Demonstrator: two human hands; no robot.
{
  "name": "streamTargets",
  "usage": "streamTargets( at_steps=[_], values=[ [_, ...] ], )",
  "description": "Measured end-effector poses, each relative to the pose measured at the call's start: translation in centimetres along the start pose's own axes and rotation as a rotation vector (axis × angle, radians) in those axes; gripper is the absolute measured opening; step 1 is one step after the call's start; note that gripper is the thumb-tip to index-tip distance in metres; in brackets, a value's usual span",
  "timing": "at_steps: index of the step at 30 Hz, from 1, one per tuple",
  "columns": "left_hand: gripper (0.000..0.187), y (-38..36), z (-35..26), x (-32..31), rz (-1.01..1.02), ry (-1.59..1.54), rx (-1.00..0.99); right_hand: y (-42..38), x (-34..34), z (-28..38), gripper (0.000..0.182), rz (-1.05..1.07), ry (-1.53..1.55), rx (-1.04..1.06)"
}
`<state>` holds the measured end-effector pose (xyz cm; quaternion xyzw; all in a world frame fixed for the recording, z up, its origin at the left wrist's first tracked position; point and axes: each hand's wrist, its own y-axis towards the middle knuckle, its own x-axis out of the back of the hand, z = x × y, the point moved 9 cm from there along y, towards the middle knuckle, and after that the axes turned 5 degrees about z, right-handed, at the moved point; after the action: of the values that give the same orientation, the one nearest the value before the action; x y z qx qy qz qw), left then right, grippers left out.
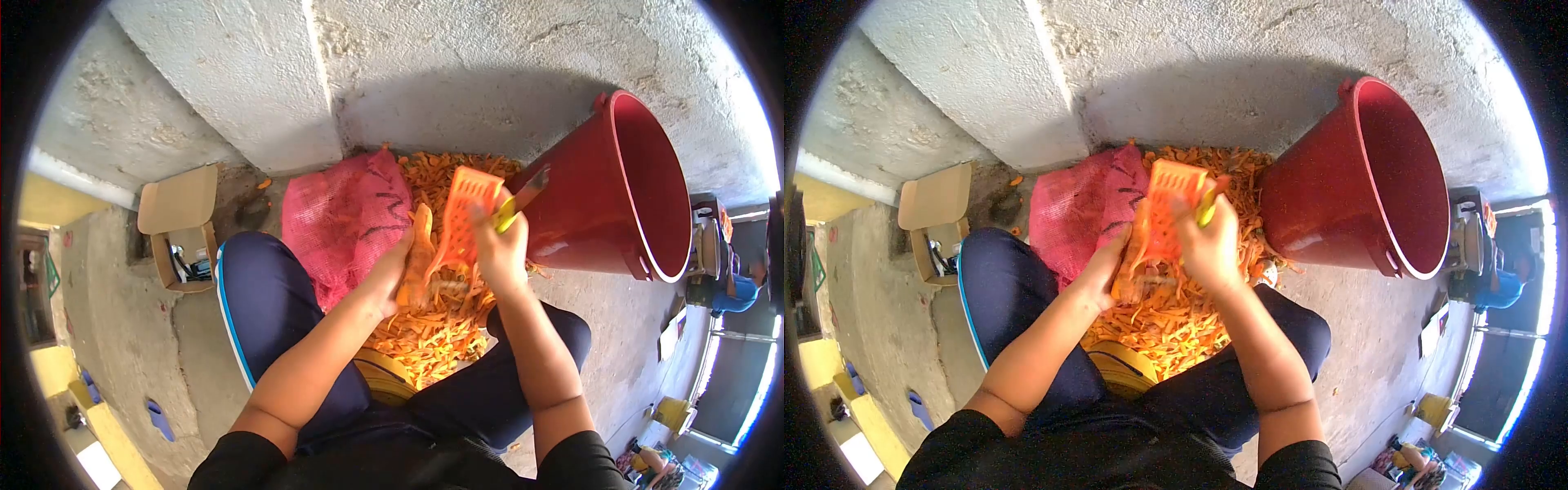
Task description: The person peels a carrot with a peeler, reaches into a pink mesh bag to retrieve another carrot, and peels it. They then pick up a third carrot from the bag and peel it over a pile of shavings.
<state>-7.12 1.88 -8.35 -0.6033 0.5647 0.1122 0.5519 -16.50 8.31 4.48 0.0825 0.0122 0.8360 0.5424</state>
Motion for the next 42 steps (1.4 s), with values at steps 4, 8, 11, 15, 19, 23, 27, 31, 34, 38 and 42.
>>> streamTargets(
  at_steps=[4, 8, 11, 15, 19, 23, 27, 31, 34, 38, 42],
  values=[
    [0.043, -0.5, -0.3, -0.8, 0.018, 0.073, -0.006, -1.7, -2.6, -0.2, 0.016, 0.142, -0.146, -0.024],
    [0.041, -0.2, -0.2, -1.0, 0.018, 0.04, -0.031, -1.9, -3.0, 0.9, 0.018, 0.121, -0.247, 0.084],
    [0.037, -0.1, -0.2, -1.0, 0.047, 0.026, -0.037, -2.0, -2.6, 0.6, 0.018, 0.091, -0.304, 0.05],
    [0.032, -0.7, -1.3, -2.8, 0.038, 0.007, -0.088, -1.8, -1.8, -0.3, 0.018, 0.062, -0.322, -0.01],
    [0.032, -0.5, -1.9, -2.8, 0.124, 0.112, -0.18, -1.5, -1.8, 0.3, 0.016, 0.044, -0.307, 0.053],
    [0.035, -1.7, -0.6, -3.1, 0.2, 0.348, -0.128, 0.4, 2.3, 0.3, 0.015, -0.212, -0.447, 0.18],
    [0.038, -1.6, 0.8, -2.7, 0.194, 0.356, -0.034, 3.0, 8.9, -0.9, 0.019, -0.464, -0.427, 0.023],
    [0.038, -1.3, 0.8, -1.2, 0.098, 0.146, 0.038, 2.8, 7.5, -0.1, 0.021, -0.378, -0.29, 0.04],
    [0.038, -0.6, 0.5, -1.3, 0.135, 0.07, 0.019, 1.9, 3.9, -0.5, 0.023, -0.2, -0.138, 0.028],
    [0.038, -0.1, -0.1, -0.2, 0.022, 0.085, -0.011, -0.4, -0.9, -0.7, 0.015, 0.015, 0.042, -0.055],
    [0.036, -0.9, -1.4, -1.7, -0.095, 0.043, -0.074, -1.9, -2.6, -1.2, 0.014, 0.077, 0.014, -0.079]
  ],
)
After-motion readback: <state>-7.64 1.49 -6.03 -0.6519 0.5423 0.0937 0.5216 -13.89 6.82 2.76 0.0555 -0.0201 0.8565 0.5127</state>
